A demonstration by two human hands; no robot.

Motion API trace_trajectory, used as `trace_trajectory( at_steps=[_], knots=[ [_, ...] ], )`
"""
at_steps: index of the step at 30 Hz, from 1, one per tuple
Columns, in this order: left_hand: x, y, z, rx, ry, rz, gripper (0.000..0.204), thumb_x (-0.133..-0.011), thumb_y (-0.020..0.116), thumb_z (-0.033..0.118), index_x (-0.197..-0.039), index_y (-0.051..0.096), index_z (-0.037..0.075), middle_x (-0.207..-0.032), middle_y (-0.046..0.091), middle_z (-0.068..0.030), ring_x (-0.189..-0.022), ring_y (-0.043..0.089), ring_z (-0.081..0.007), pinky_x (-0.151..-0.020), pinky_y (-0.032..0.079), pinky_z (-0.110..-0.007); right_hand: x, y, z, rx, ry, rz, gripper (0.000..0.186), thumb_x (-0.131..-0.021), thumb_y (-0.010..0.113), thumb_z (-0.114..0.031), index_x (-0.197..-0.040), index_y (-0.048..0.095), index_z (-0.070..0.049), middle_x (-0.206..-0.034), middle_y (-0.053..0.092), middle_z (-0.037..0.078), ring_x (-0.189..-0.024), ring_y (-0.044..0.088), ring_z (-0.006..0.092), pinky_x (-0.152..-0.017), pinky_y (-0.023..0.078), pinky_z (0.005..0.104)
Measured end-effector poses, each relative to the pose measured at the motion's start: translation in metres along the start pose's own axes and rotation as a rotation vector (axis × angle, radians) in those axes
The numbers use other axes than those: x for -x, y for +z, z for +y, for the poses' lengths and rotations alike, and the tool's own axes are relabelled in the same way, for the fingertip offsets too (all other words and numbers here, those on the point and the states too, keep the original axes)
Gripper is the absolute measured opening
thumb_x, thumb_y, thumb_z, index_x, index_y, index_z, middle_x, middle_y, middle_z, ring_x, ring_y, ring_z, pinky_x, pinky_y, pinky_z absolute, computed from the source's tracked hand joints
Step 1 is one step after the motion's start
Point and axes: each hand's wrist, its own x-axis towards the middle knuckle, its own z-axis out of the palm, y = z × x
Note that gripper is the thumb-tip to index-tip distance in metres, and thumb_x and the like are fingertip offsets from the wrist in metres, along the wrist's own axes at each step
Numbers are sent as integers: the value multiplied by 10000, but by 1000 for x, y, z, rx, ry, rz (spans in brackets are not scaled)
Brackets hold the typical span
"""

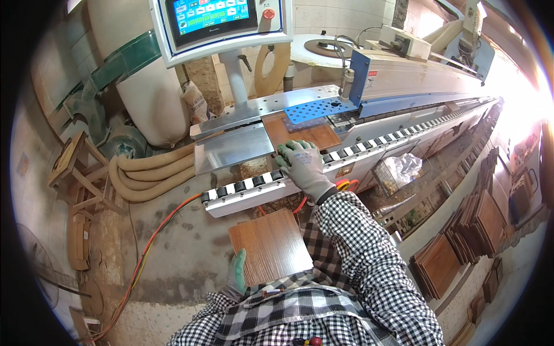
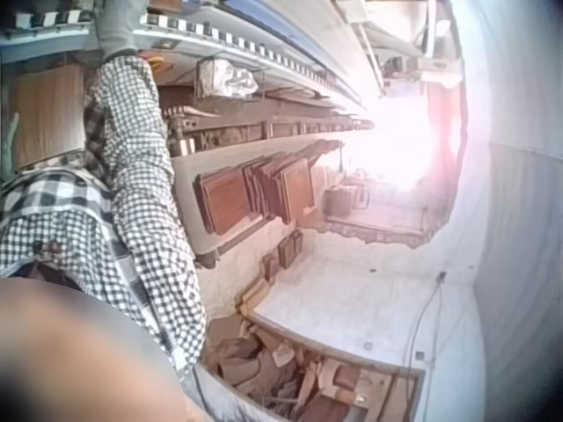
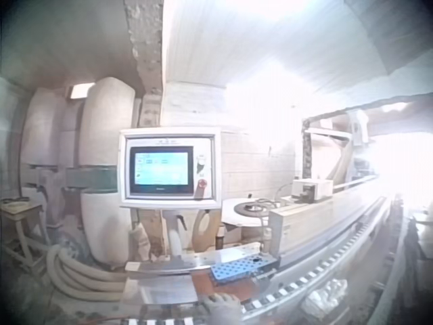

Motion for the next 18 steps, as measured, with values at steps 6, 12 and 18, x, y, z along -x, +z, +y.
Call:
trace_trajectory(
  at_steps=[6, 12, 18],
  knots=[
    [9, 15, 10, 6, -10, 0, 567, -1042, 575, 427, -1409, 487, 4, -1253, 646, -117, -1048, 697, -217, -883, 612, -361, 7, -14, 24, 65, 57, -26, 397, -819, 767, -344, -1167, 689, -169, -1210, 658, 59, -1196, 589, 291, -1015, 433, 454],
    [9, 9, 14, -142, -19, -47, 530, -1078, 475, 443, -1428, 472, 46, -1305, 632, -119, -1109, 677, -219, -956, 586, -384, 13, -24, 54, 116, 141, 48, 340, -905, 698, -388, -1141, 712, -143, -1219, 680, 75, -1188, 604, 310, -1024, 443, 465],
    [15, 28, 22, -85, -38, -45, 542, -1079, 471, 447, -1427, 475, 30, -1305, 631, -112, -1119, 674, -213, -962, 579, -380, 21, -36, 104, 218, 243, 27, 306, -948, 646, -413, -1115, 704, -163, -1175, 684, 70, -1161, 611, 300, -1025, 430, 467]
  ],
)
